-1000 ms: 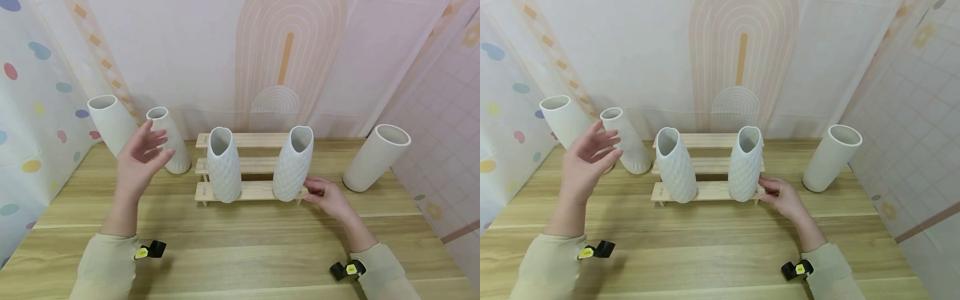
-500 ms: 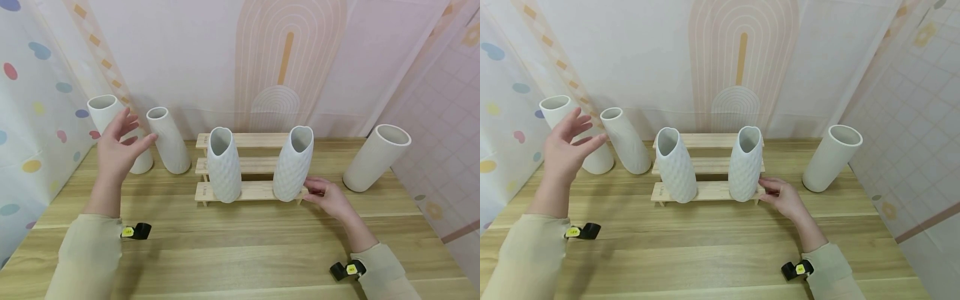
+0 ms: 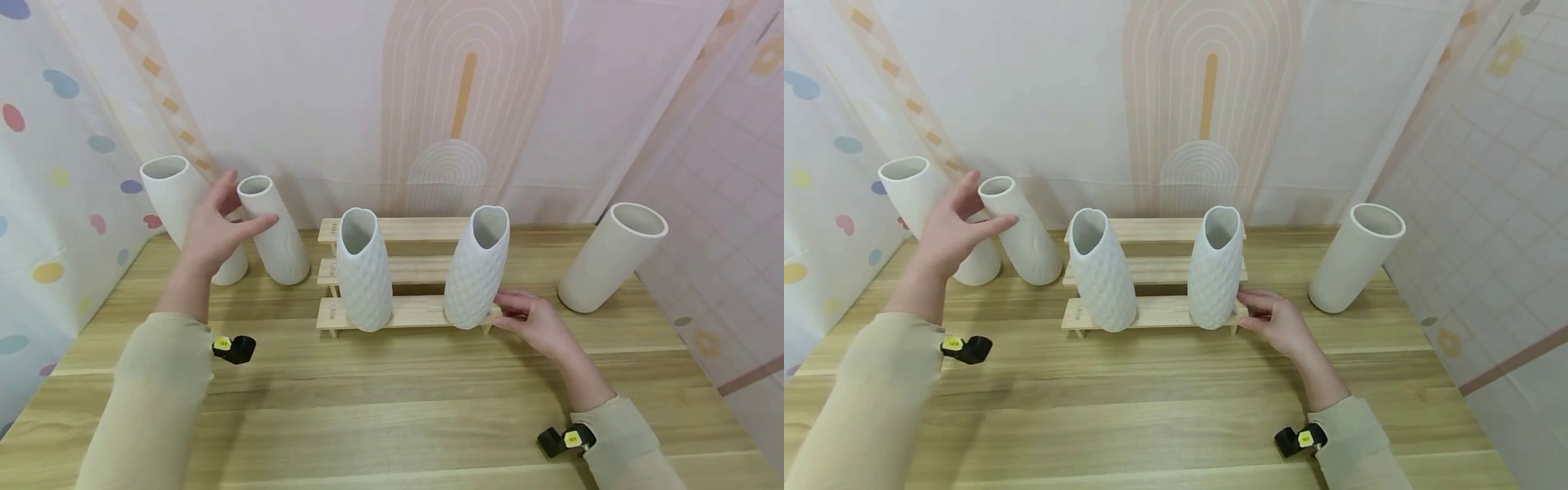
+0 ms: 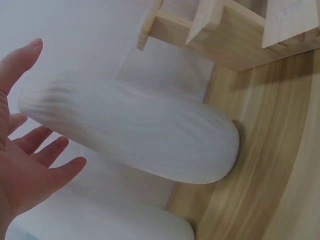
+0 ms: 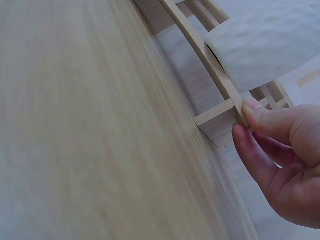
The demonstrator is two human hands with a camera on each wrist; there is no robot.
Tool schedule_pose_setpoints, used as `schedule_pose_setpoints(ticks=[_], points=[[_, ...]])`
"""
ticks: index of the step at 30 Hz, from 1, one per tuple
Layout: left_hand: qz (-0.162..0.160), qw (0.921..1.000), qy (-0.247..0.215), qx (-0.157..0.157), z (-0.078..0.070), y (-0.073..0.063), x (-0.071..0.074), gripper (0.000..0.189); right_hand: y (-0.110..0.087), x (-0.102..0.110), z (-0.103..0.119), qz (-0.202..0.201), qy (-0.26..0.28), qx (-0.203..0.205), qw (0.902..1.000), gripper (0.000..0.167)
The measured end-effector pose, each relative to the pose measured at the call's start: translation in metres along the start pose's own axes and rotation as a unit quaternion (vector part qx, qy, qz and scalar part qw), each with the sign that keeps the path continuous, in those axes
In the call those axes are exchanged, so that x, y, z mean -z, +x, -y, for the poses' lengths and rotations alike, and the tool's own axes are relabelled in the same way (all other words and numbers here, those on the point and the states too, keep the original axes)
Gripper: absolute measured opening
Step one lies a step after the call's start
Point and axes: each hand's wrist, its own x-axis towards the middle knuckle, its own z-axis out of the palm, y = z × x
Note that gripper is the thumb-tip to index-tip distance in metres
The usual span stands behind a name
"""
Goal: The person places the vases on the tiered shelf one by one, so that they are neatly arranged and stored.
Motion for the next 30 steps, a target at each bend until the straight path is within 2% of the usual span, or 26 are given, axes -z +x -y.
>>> schedule_pose_setpoints(ticks=[3,10,22,30], points=[[-0.006,0.9999,-0.001,-0.012,0.003,0.001,-0.007,0.097,0.000,0.000,0.000,0.000,-0.007,0.001,1.0000,0.041],[-0.045,0.9985,-0.002,-0.032,0.005,0.003,-0.018,0.086,0.000,0.001,-0.001,-0.002,-0.009,0.001,1.0000,0.040],[-0.086,0.9956,0.037,-0.005,0.001,0.000,-0.018,0.068,0.000,0.001,0.000,0.000,-0.009,-0.005,0.9999,0.040],[-0.093,0.9954,0.023,0.000,-0.001,-0.005,-0.014,0.065,0.000,0.001,-0.001,0.002,-0.007,-0.001,1.0000,0.040]])
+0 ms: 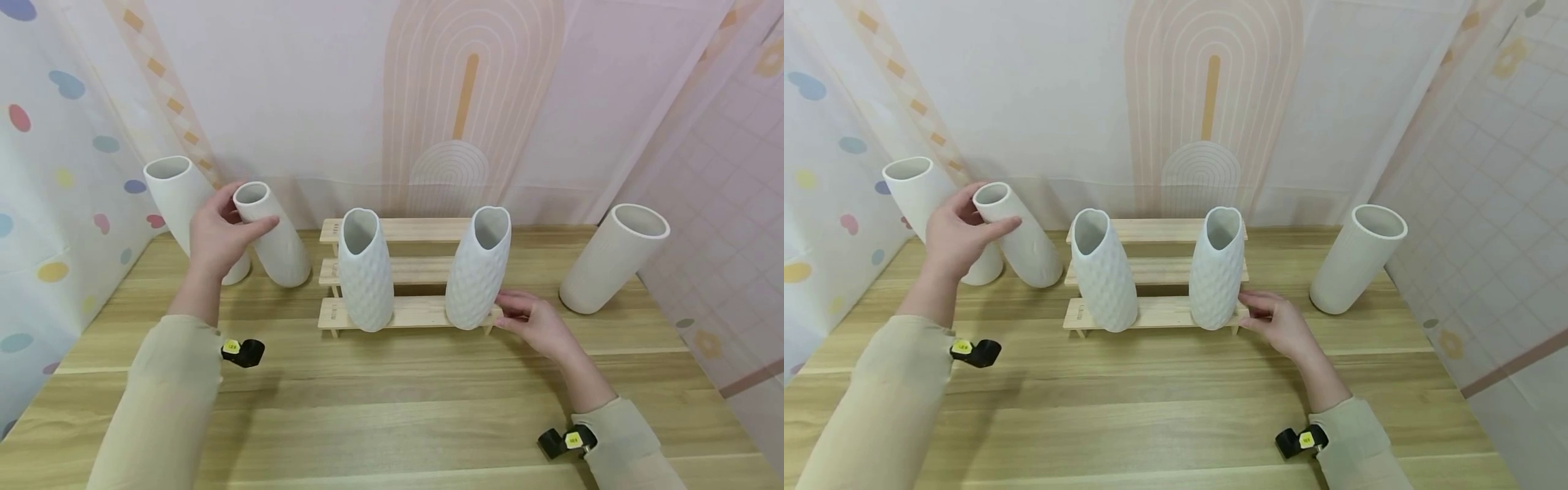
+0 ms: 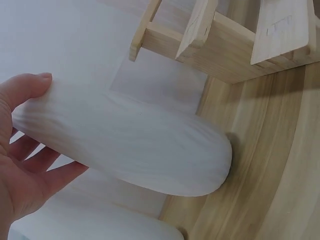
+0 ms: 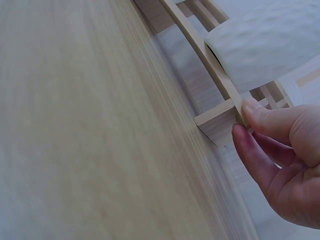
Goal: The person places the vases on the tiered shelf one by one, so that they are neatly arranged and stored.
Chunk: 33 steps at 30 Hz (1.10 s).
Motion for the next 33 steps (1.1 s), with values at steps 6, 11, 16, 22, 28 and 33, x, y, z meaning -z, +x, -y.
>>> schedule_pose_setpoints(ticks=[6,11,16,22,28,33], points=[[-0.016,0.9990,-0.027,-0.032,-0.020,-0.001,0.010,0.059,0.000,0.000,0.001,0.001,-0.001,0.003,1.0000,0.040],[-0.030,0.9922,-0.096,-0.074,-0.050,-0.002,0.021,0.054,-0.001,-0.001,0.000,0.003,0.005,0.001,1.0000,0.041],[-0.026,0.9691,-0.217,-0.115,-0.081,-0.004,0.024,0.051,-0.001,-0.001,-0.001,0.002,0.005,0.003,1.0000,0.041],[-0.023,0.9639,-0.230,-0.133,-0.111,-0.005,0.020,0.054,0.000,0.000,-0.001,0.002,0.003,0.004,1.0000,0.041],[-0.025,0.9669,-0.178,-0.181,-0.131,-0.005,0.007,0.052,-0.001,0.000,0.000,0.002,0.004,0.002,1.0000,0.041],[-0.015,0.9719,-0.142,-0.187,-0.144,-0.008,-0.008,0.053,-0.001,0.000,0.001,0.003,0.003,0.000,1.0000,0.041]])
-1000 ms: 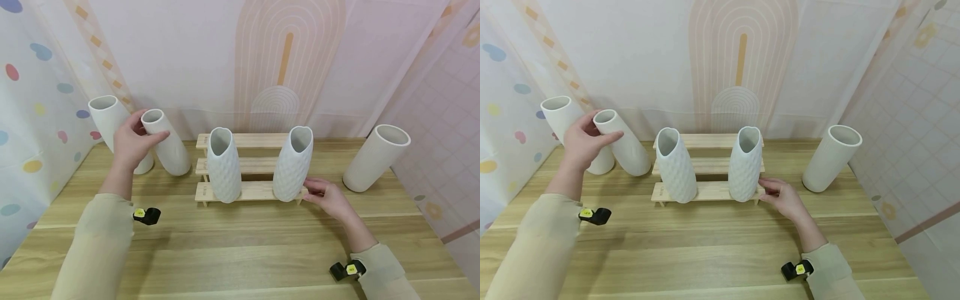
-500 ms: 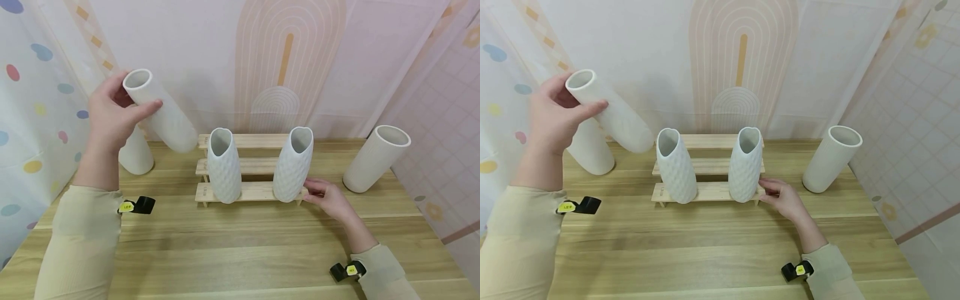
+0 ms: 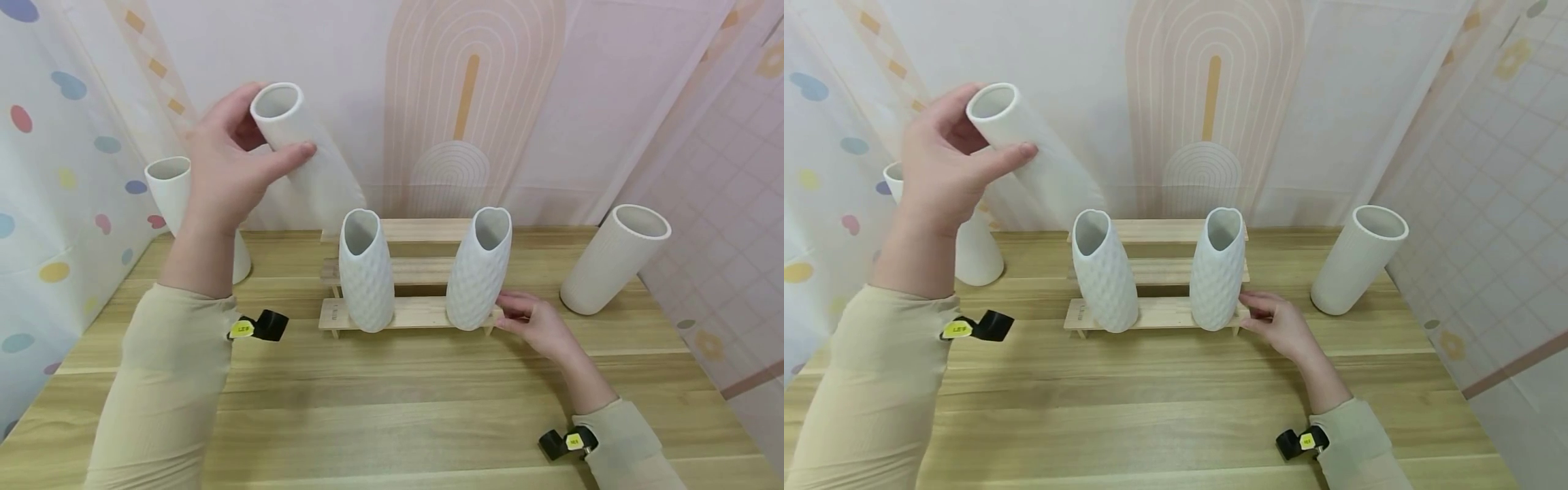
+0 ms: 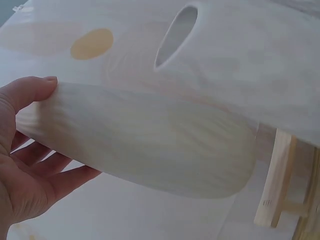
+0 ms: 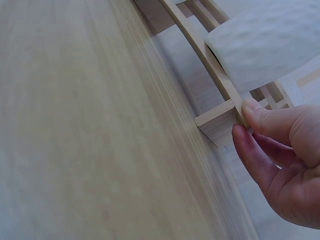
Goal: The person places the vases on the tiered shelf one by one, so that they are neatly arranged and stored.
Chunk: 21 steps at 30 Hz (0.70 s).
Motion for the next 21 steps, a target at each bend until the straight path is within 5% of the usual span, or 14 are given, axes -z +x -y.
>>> schedule_pose_setpoints(ticks=[21], points=[[0.122,0.9917,-0.041,0.000,-0.022,-0.011,-0.075,0.058,-0.001,0.001,0.001,-0.001,-0.003,-0.003,1.0000,0.041]])
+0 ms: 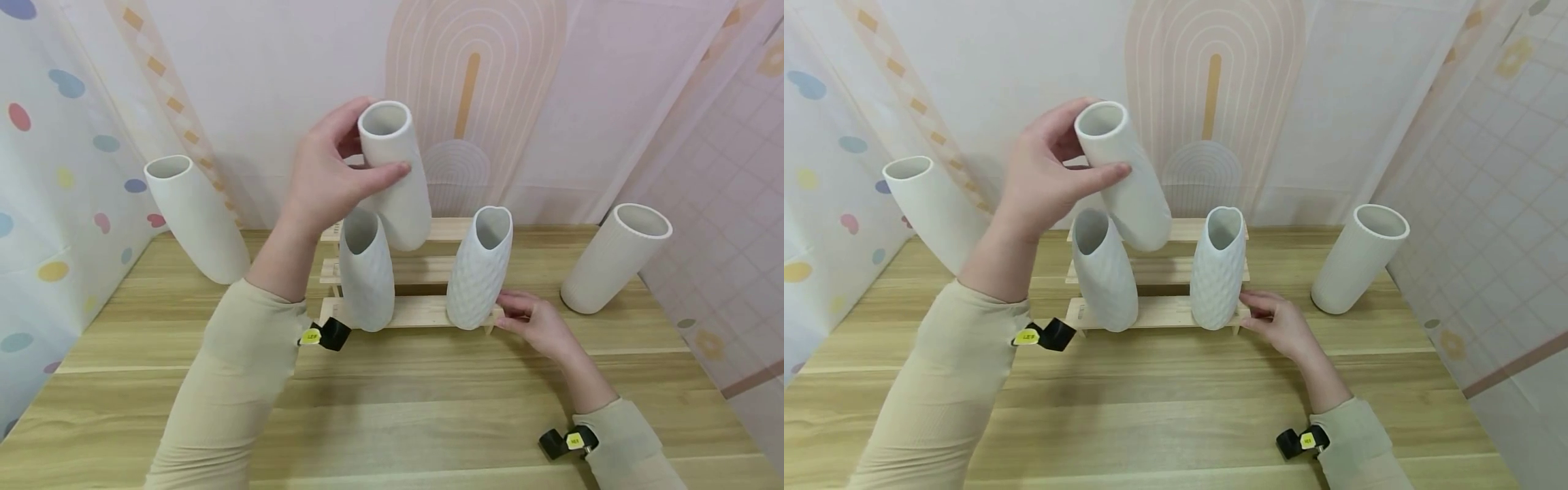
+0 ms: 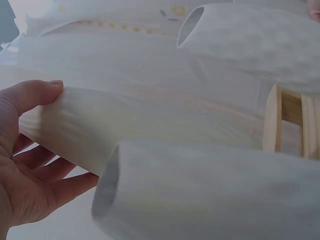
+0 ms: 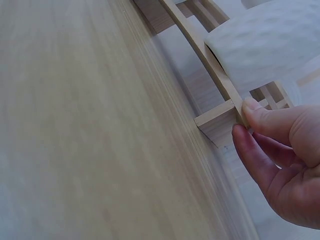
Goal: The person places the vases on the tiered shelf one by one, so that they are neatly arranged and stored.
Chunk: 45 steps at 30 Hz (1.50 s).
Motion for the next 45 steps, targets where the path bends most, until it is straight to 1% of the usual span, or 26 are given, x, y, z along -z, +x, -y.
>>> schedule_pose_setpoints(ticks=[4,7,12,18,23,26,29,32,38,41,45], points=[[0.021,0.9997,0.002,-0.013,0.003,-0.001,-0.011,0.056,0.000,0.000,0.001,0.000,-0.001,-0.001,1.0000,0.041],[0.033,0.9994,0.003,-0.014,0.007,-0.001,-0.017,0.054,0.000,0.000,0.001,0.001,0.000,-0.002,1.0000,0.041],[0.048,0.9988,0.013,0.000,0.014,-0.001,-0.023,0.051,0.000,-0.001,0.001,0.001,0.000,-0.003,1.0000,0.041],[0.064,0.9972,0.037,0.011,0.019,-0.001,-0.029,0.049,0.001,-0.001,0.000,0.001,0.004,0.000,1.0000,0.041],[0.065,0.9954,0.066,0.024,0.022,0.000,-0.031,0.048,0.001,-0.001,0.000,0.003,0.003,0.001,1.0000,0.041],[0.072,0.9927,0.089,0.037,0.022,0.002,-0.032,0.048,0.001,0.000,0.000,0.003,0.005,0.002,1.0000,0.041],[0.080,0.9883,0.120,0.050,0.021,0.003,-0.032,0.049,0.001,-0.001,0.000,0.002,0.006,0.001,1.0000,0.041],[0.088,0.9820,0.156,0.060,0.020,0.005,-0.032,0.051,0.001,-0.001,0.000,0.001,0.005,-0.002,1.0000,0.041],[0.104,0.9637,0.233,0.077,0.017,0.007,-0.032,0.055,0.001,-0.001,0.000,-0.001,0.004,-0.005,1.0000,0.041],[0.111,0.9577,0.254,0.078,0.016,0.008,-0.032,0.056,0.001,-0.001,0.000,-0.002,0.003,-0.004,1.0000,0.041],[0.114,0.9529,0.271,0.074,0.017,0.009,-0.031,0.058,0.001,-0.001,0.000,-0.001,0.007,-0.003,1.0000,0.041]])
